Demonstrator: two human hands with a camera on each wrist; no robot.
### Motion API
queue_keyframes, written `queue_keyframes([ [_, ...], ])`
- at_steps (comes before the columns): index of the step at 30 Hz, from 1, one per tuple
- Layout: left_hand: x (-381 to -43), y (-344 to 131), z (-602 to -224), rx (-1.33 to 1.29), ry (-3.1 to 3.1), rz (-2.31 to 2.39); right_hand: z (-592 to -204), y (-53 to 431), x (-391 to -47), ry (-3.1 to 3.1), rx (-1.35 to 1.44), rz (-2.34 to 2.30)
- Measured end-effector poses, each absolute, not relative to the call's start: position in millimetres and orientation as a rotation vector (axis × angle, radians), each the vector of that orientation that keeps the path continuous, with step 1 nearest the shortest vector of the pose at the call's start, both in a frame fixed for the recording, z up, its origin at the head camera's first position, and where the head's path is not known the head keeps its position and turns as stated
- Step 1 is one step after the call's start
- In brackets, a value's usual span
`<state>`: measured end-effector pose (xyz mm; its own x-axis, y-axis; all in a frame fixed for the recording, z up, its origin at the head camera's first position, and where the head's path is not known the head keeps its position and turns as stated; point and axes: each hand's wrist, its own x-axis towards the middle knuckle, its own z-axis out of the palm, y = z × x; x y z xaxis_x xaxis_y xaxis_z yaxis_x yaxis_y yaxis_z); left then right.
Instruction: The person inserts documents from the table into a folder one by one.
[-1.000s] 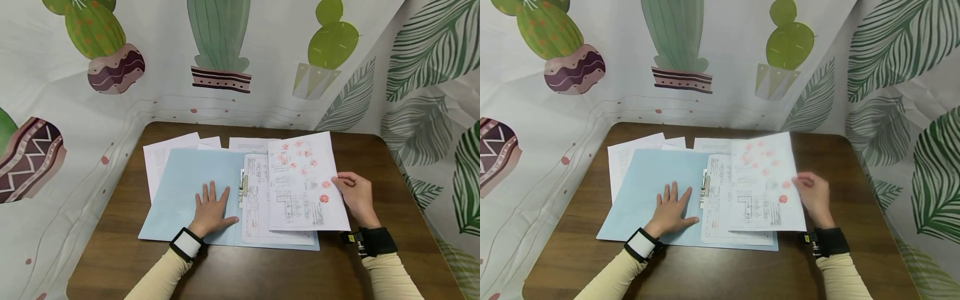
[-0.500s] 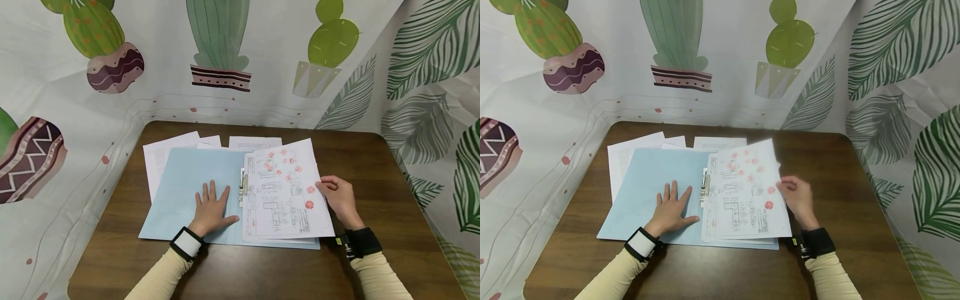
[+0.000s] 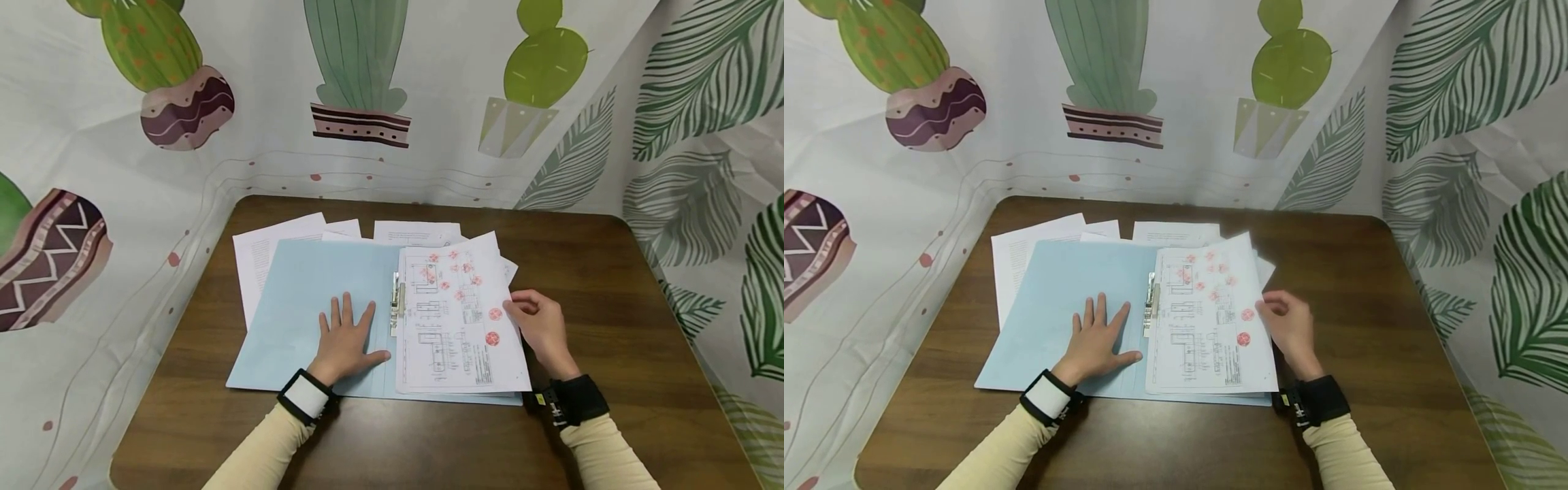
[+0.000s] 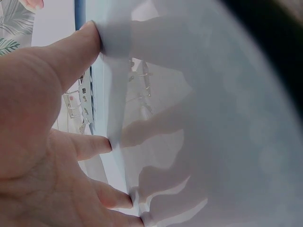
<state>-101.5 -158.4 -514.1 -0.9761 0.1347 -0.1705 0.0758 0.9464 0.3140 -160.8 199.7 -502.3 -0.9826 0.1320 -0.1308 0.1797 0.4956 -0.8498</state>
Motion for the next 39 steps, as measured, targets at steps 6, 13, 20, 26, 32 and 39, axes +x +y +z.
queue_keyframes([
  [6, -102, -159, -515, 0.157, 2.910, 0.448, -505, 195, -159, 2.661, 0.284, -1.537],
  [13, -101, -159, -514, 0.159, 2.905, 0.450, -508, 190, -156, 2.644, 0.302, -1.556],
  [20, -102, -159, -513, 0.161, 2.908, 0.457, -511, 186, -155, 2.647, 0.309, -1.564],
  [26, -102, -159, -514, 0.163, 2.911, 0.466, -513, 185, -154, 2.645, 0.332, -1.550],
  [32, -102, -159, -512, 0.155, 2.903, 0.468, -515, 184, -154, 2.647, 0.331, -1.554],
  [39, -101, -158, -510, 0.149, 2.894, 0.443, -517, 183, -153, 2.670, 0.314, -1.533],
])
